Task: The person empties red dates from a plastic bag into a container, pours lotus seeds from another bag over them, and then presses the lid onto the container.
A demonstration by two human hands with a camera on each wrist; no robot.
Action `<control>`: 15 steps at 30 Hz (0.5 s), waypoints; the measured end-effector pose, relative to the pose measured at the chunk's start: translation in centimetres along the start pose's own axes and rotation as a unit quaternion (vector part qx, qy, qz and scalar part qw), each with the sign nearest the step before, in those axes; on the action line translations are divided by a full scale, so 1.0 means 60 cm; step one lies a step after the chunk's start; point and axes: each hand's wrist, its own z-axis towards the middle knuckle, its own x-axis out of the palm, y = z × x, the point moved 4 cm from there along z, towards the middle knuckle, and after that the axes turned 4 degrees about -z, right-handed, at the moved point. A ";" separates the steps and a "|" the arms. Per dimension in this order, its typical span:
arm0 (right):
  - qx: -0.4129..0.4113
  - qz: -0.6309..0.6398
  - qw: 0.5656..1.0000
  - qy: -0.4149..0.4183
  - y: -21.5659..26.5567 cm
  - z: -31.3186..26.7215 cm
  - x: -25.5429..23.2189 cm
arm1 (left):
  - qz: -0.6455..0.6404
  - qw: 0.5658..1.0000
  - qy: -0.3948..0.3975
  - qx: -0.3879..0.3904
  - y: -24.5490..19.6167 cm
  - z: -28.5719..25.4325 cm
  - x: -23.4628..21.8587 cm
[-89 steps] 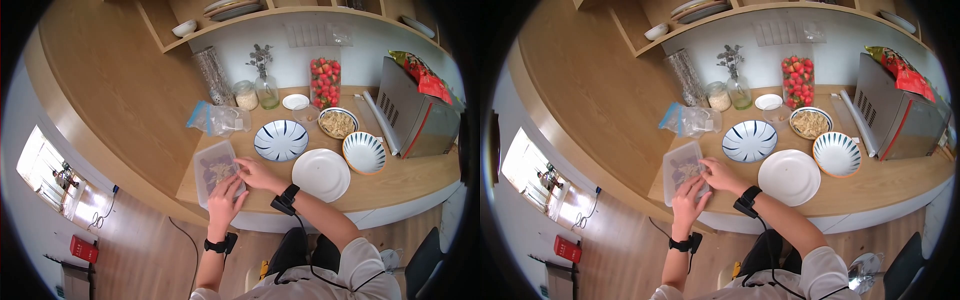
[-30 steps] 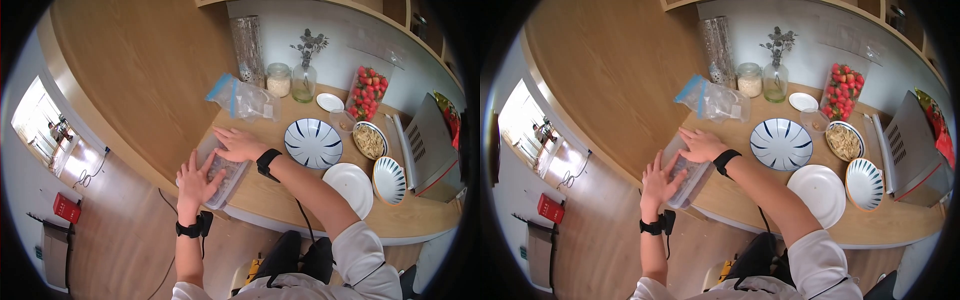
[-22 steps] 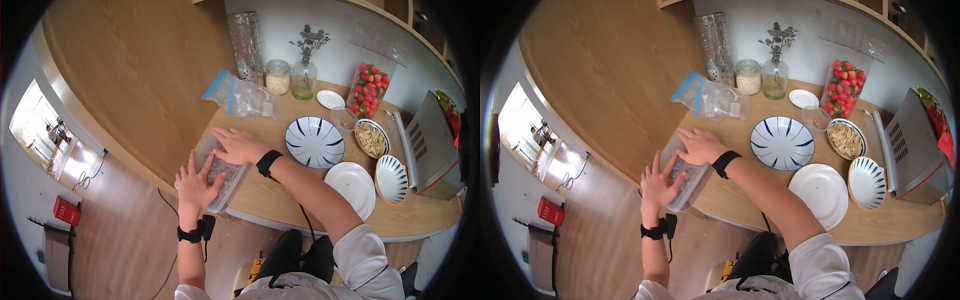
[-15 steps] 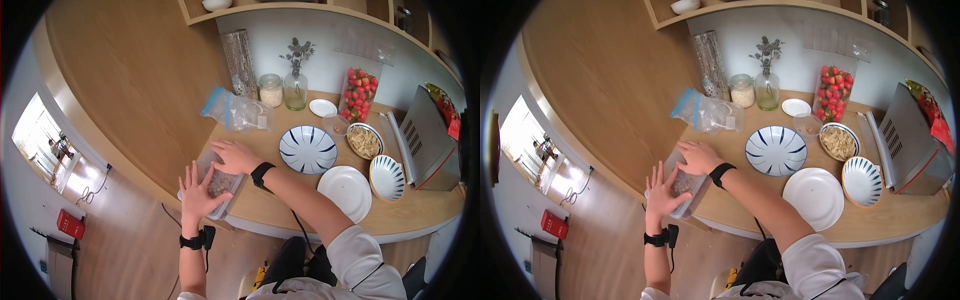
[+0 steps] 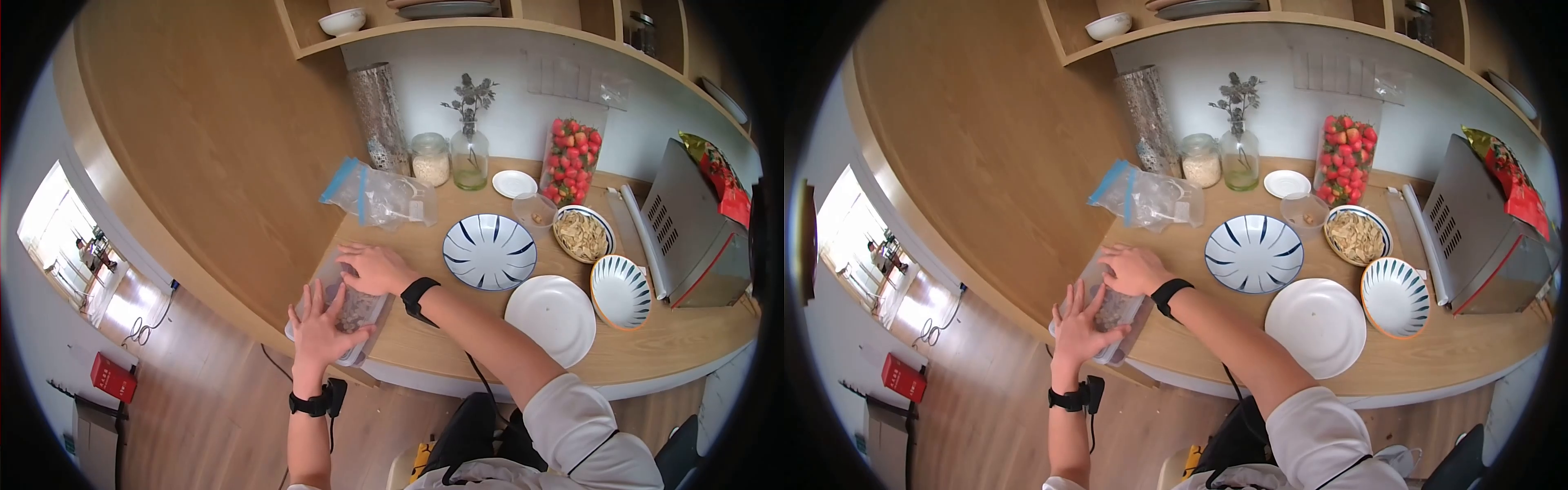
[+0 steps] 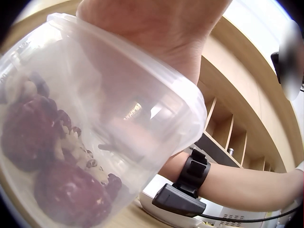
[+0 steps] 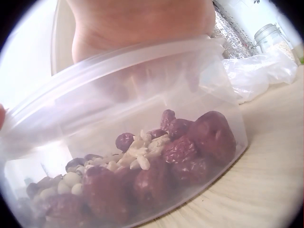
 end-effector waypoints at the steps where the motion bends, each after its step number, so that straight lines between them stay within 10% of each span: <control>1: -0.003 -0.002 1.000 -0.008 0.004 -0.003 -0.005 | -0.002 1.000 0.004 0.001 -0.001 -0.001 0.001; 15: -0.008 0.004 0.998 0.054 -0.011 0.025 -0.001 | -0.017 0.999 -0.046 -0.019 -0.001 0.017 0.008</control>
